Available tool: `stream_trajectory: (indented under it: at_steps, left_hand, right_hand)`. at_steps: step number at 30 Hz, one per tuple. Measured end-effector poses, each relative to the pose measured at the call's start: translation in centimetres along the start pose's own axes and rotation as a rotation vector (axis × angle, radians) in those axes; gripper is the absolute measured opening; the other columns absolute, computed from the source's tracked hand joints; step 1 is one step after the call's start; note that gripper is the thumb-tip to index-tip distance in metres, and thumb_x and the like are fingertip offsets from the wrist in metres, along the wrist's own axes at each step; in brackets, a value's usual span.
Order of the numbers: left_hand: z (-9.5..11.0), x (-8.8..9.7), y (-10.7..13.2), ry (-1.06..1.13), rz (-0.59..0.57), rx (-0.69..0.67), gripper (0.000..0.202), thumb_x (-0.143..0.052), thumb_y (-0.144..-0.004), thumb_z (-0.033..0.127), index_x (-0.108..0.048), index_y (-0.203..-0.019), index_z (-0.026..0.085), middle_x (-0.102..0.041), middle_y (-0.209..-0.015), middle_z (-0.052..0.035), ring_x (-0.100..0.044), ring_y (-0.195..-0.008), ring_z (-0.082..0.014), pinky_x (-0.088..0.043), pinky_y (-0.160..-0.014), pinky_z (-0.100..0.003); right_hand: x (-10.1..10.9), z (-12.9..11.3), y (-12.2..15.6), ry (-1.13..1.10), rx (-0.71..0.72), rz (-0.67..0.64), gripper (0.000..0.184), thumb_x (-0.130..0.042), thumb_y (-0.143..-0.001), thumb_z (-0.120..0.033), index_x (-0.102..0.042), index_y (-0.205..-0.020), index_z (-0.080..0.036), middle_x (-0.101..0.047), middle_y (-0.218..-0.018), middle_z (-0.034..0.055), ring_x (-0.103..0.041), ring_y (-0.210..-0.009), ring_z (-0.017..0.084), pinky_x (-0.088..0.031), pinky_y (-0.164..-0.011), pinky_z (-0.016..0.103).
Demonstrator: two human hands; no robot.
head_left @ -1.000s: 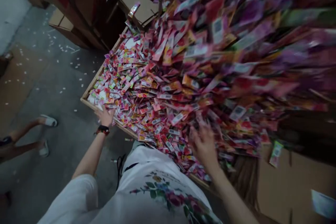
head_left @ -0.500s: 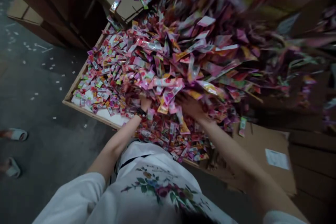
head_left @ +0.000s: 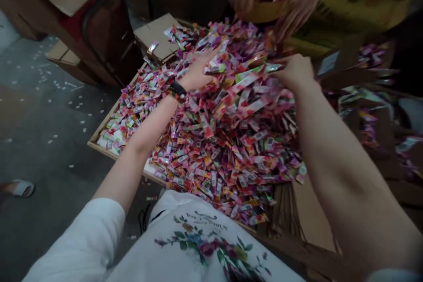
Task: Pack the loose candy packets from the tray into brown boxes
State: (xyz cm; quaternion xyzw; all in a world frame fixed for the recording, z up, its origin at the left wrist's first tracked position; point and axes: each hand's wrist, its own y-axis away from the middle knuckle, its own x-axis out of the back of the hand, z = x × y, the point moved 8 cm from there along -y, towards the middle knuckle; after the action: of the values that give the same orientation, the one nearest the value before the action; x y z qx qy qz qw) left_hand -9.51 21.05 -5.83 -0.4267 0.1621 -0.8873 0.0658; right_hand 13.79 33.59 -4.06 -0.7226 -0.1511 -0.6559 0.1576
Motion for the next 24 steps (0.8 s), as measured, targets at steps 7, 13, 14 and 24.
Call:
stream_trajectory:
  at_steps: [7, 13, 14, 24]
  left_hand:
    - [0.6, -5.2, 26.5, -0.149, 0.086, 0.156, 0.059, -0.057, -0.087, 0.036, -0.047, -0.143, 0.021, -0.030, -0.158, -0.0157, -0.023, -0.148, -0.0337, -0.019, -0.120, -0.055]
    - [2.6, -25.3, 45.4, 0.016, -1.066, -0.065, 0.057, -0.062, -0.087, 0.037, -0.046, -0.140, 0.047, -0.038, -0.156, -0.0054, -0.021, -0.147, -0.0413, -0.018, -0.112, -0.068]
    - [2.5, -26.7, 45.1, 0.031, -1.105, -0.102, 0.057, -0.057, -0.090, 0.033, -0.043, -0.142, 0.048, -0.035, -0.158, -0.0041, -0.022, -0.147, -0.0392, -0.020, -0.112, -0.067]
    - [-2.7, -25.6, 30.5, -0.218, -0.878, 0.073, 0.043, -0.045, -0.086, 0.018, -0.069, -0.121, 0.023, -0.064, -0.132, -0.0132, -0.051, -0.129, -0.0330, -0.019, -0.118, -0.057]
  right_hand:
    - [-11.4, 1.6, 28.7, -0.045, 0.472, 0.013, 0.035, -0.051, -0.090, -0.015, -0.069, -0.120, -0.024, -0.058, -0.138, 0.0114, -0.049, -0.130, 0.029, -0.036, -0.109, 0.051]
    - [-31.3, 2.0, 51.9, -0.168, 0.571, -0.843, 0.077, -0.061, -0.072, -0.008, -0.050, -0.138, -0.046, -0.036, -0.155, 0.0008, -0.034, -0.142, 0.036, -0.024, -0.111, 0.067]
    - [-32.2, 2.2, 51.9, -0.217, 0.595, -0.856, 0.076, -0.063, -0.073, -0.012, -0.049, -0.139, -0.046, -0.034, -0.156, 0.0004, -0.032, -0.143, 0.035, -0.022, -0.112, 0.065]
    - [-28.7, 10.2, 28.3, -0.020, 0.211, -0.546, 0.028, -0.052, -0.090, -0.012, -0.071, -0.111, -0.010, -0.069, -0.111, 0.0188, -0.065, -0.105, 0.029, -0.050, -0.094, 0.046]
